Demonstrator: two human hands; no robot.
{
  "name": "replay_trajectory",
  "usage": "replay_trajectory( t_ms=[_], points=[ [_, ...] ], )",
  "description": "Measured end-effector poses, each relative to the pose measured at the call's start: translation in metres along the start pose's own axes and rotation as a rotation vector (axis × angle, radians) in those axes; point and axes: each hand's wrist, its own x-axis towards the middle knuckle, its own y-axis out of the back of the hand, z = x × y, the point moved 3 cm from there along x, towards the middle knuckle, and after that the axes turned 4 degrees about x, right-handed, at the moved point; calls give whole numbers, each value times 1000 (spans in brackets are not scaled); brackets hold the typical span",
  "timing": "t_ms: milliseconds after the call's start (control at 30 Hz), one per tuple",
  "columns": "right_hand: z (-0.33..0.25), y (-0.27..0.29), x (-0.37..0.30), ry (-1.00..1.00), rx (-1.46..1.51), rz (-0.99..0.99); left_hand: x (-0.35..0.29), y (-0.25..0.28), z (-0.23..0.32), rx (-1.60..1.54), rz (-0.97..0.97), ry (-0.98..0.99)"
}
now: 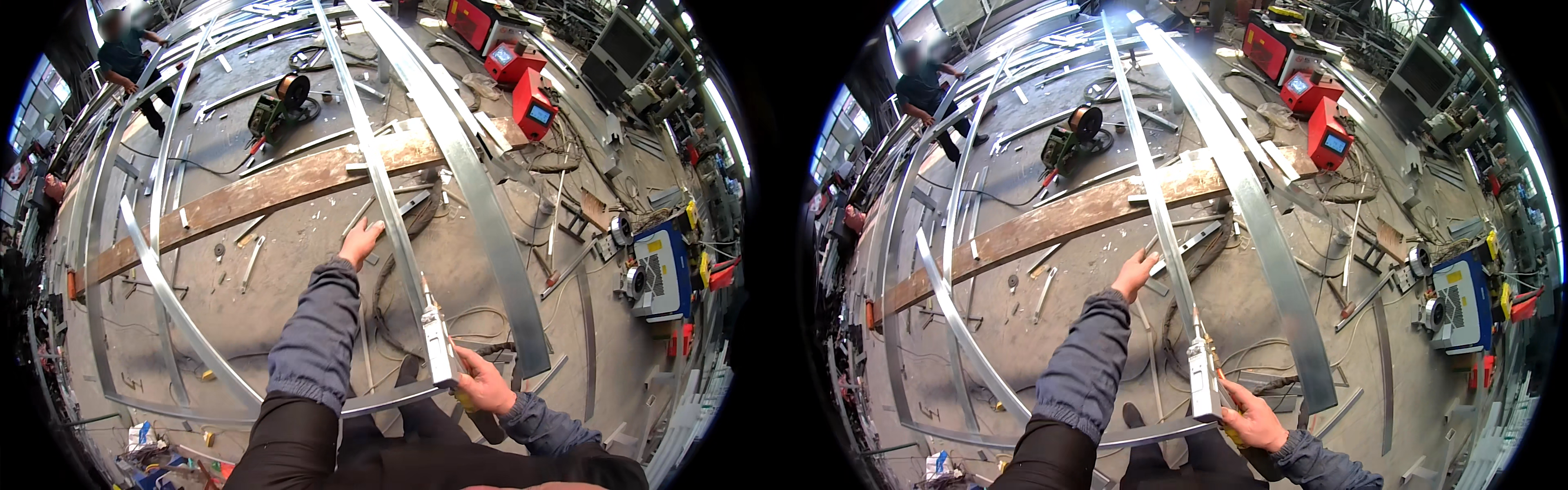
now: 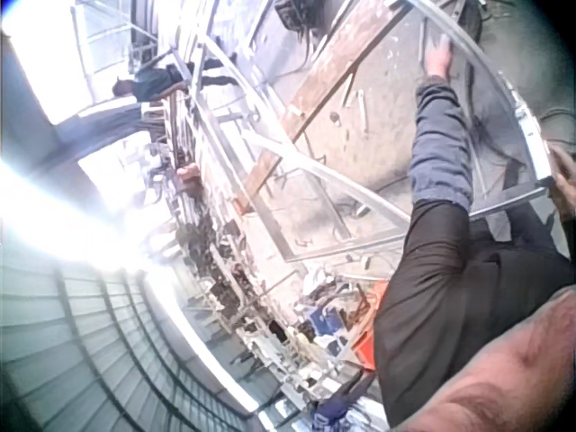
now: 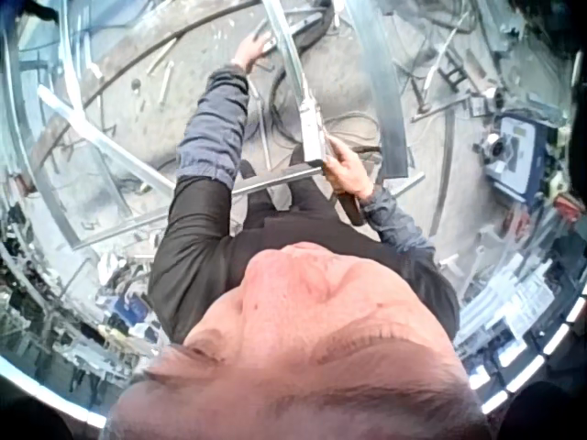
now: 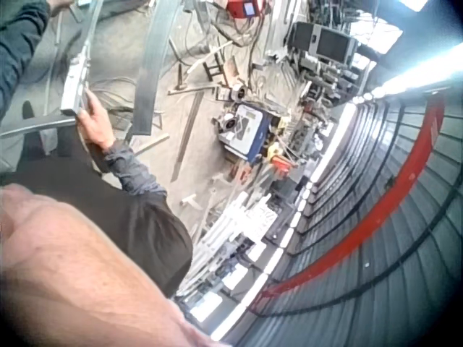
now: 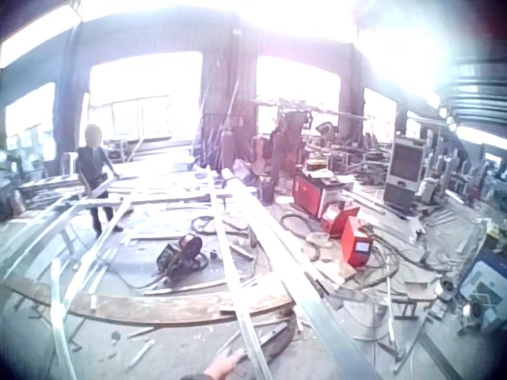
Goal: The person assembles a metal frame by positioning curved and straight metal bars, tack welding joints with a handheld welder, and grinding edges with an angle grinder. The person handles multiple metal pieces and tools throughout the process.
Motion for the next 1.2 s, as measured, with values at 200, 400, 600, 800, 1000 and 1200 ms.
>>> replay_trajectory(
  t_ms=[200,400,600,800,1000,1200],
  points=[
    [43,-58,29,-274,309,-124,-268,106,-51,205,394,-155],
    [100,-92,130,-405,288,-74,-553,163,-97,418,726,-4],
    [166,-76,158,-479,173,37,-668,178,-192,284,770,218],
    [151,-59,145,-326,-670,103,-721,217,-284,155,535,275],
    [137,-102,98,-234,-1335,330,-793,343,-346,345,564,247],
    [168,-165,85,-414,-1631,253,-828,423,-353,278,653,245]
  ],
)
